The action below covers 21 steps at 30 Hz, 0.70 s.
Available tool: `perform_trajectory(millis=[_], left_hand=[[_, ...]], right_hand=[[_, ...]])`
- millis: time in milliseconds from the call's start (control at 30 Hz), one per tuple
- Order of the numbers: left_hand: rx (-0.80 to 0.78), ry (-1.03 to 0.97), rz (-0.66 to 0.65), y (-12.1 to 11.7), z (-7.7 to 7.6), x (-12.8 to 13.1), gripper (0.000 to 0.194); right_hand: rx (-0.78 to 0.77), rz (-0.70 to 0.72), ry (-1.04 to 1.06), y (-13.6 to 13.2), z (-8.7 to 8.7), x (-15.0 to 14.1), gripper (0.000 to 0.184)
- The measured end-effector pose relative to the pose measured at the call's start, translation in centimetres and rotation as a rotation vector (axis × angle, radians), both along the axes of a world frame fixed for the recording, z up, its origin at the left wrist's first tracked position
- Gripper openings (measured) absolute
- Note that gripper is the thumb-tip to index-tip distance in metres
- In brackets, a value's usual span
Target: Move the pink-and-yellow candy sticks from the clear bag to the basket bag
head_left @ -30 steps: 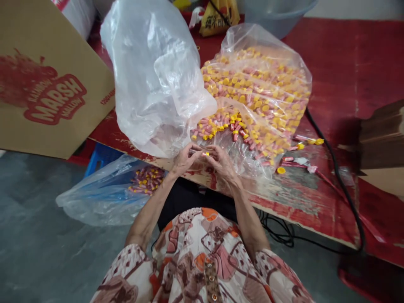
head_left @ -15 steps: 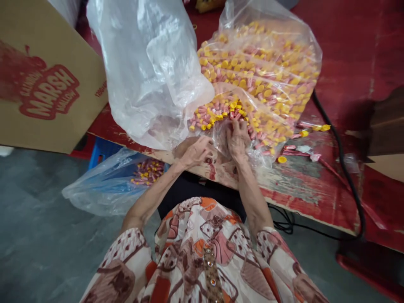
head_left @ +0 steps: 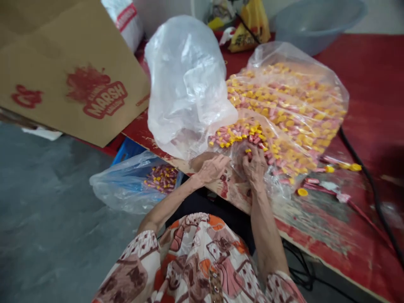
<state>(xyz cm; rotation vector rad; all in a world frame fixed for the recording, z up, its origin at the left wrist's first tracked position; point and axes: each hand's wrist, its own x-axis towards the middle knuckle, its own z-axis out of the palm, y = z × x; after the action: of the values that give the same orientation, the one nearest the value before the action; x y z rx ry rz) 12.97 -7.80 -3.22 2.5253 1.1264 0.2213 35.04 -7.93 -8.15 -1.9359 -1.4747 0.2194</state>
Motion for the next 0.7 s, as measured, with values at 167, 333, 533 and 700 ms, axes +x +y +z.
perform_trajectory(millis=[167,333,533,700], left_hand=[[0.061,0.005,0.063,-0.8,0.5,0.5,0.037],[0.01,-0.188,0.196,-1.1,0.3,-1.2,0.045],[0.172,-0.148,0.597,-5.6,0.8,-12.7,0.042],[0.293,0.038,0.803,-7.3,-0.4,-20.8,0.025]], right_hand=[[0.044,-0.039,0.098,0.1,0.3,0.0,0.042],[0.074,-0.097,0.346,-1.0,3.5,-2.3,0.04],[0.013,0.078,0.528,-3.1,3.5,-7.5,0.059],[0.06,0.325,0.328,-2.6,-0.3,-8.8,0.071]])
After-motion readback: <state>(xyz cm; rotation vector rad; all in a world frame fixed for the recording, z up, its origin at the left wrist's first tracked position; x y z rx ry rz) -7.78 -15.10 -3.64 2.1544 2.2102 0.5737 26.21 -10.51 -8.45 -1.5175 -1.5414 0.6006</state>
